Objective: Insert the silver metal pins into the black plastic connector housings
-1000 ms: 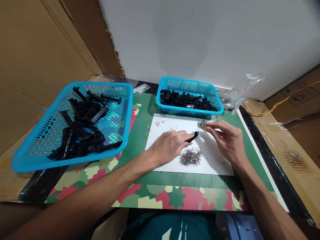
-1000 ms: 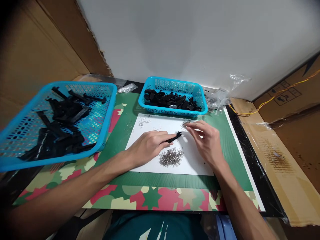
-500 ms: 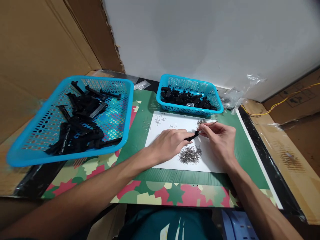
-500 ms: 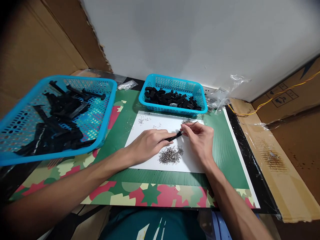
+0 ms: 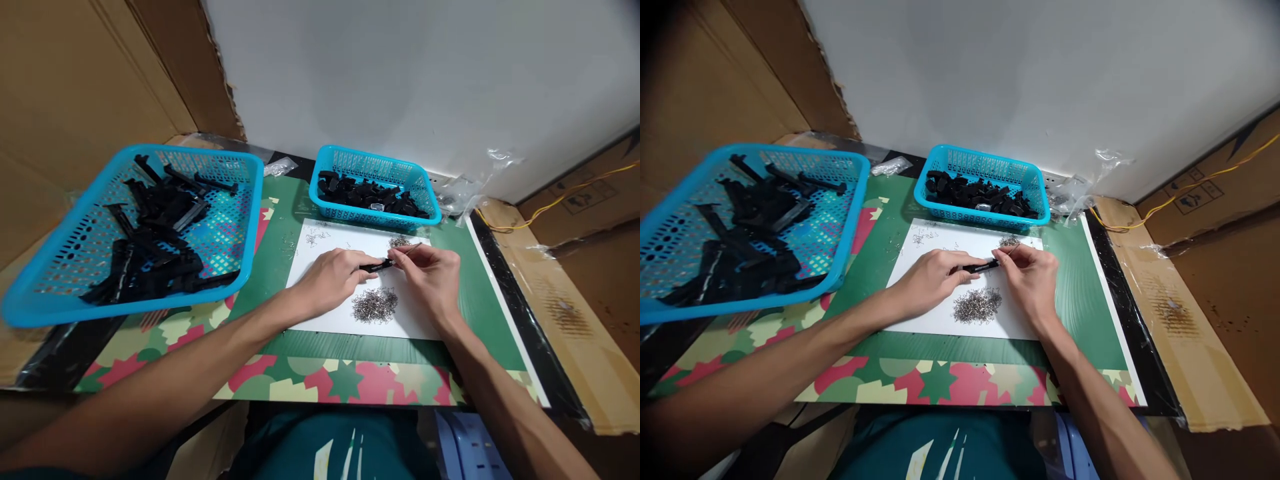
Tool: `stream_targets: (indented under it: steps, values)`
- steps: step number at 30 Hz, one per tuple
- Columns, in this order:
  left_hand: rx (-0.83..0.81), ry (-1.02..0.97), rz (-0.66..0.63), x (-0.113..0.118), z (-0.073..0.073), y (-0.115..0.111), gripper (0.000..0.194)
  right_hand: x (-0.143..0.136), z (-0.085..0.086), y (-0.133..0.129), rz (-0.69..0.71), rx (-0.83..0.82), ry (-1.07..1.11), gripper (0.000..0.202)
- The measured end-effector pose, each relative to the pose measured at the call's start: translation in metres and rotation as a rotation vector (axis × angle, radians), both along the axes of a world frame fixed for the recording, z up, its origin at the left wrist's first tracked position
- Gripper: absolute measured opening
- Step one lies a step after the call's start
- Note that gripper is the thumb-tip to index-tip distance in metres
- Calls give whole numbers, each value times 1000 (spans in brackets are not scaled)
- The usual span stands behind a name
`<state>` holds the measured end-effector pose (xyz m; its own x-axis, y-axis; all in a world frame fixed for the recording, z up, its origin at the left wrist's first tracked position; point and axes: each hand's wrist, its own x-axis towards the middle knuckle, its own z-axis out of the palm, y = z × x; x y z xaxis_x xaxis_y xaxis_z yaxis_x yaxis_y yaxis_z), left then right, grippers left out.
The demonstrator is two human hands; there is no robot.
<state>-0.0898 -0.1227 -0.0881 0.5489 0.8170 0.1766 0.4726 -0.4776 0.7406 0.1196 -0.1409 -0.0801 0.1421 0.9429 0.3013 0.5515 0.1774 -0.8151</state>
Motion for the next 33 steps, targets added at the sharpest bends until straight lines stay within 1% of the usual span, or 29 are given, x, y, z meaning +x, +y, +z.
stream_targets:
  steps: [5,9,11,13,15,18,21,24,29,33]
  values:
    - [-62,-74,-8,-1,-4,3,41,-2,-2,2,-6,-14,44,20]
    - [-140,-147,-11,-2,-2,6,35,-6,-4,2,16,-8,66,19]
    - [-172,-176,10,-2,1,8,32,-5,-2,2,13,14,123,17]
    - [-204,-217,62,-3,3,10,33,-2,0,2,6,59,161,17]
    - [-237,-265,117,-3,3,12,36,4,2,3,47,71,109,19]
    - [-225,-307,155,-3,2,12,34,14,3,4,197,34,-85,21]
    - [-151,-305,156,-2,3,11,28,17,3,3,299,47,-255,20]
    - [-124,-302,141,-2,4,10,29,16,5,3,370,8,-365,12]
    - [-119,-330,141,-3,6,8,32,21,3,5,470,-46,-384,9]
    - [-145,-302,148,-3,5,6,31,24,-2,8,489,-80,-355,10]
